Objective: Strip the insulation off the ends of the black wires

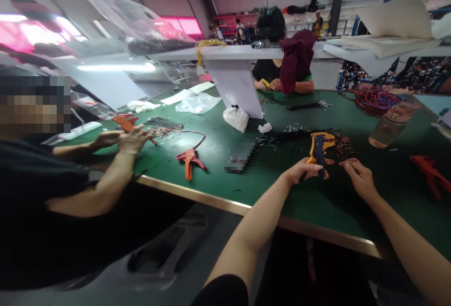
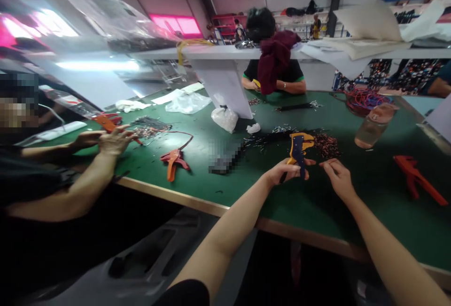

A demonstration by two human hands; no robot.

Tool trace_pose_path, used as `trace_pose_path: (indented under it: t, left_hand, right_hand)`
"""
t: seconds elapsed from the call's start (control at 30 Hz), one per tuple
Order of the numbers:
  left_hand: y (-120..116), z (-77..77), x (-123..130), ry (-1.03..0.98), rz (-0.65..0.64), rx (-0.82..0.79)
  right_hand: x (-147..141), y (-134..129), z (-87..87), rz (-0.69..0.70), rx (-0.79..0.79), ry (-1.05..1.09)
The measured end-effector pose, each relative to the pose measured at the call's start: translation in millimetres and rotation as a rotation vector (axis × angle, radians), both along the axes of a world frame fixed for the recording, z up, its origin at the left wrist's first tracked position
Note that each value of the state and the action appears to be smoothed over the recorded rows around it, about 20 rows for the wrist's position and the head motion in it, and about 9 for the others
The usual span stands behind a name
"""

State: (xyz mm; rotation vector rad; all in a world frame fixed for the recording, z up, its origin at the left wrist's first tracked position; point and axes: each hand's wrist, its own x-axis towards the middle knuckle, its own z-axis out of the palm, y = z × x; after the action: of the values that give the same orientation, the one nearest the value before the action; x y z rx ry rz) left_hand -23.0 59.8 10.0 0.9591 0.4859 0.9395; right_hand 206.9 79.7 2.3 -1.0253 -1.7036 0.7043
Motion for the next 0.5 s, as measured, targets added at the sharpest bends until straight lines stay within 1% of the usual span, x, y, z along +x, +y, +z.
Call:
trace_pose_path:
  t: [0.1,0.23,0.37,0.5]
  left_hand:
    - [-3,1.0,3,0.047,-0.035,-0.009]
    - [-8,6.4,5,0.075,-0.078,-0.005]
    - [-11,9.1,6,0.075,-0.071,0.000]
    - [-10,7.3,6,0.086,-0.075,-0.005]
  right_hand:
    - [-6,-3,0.6,0.029,-0.039,0.030]
    - [-10,-6,2.5,0.072,-0.083,0.062]
    - [-16,-9,3.9,0.084,-0.102,0.073]
    - [-18,-9,5.9,0.082,-0.132,0.097]
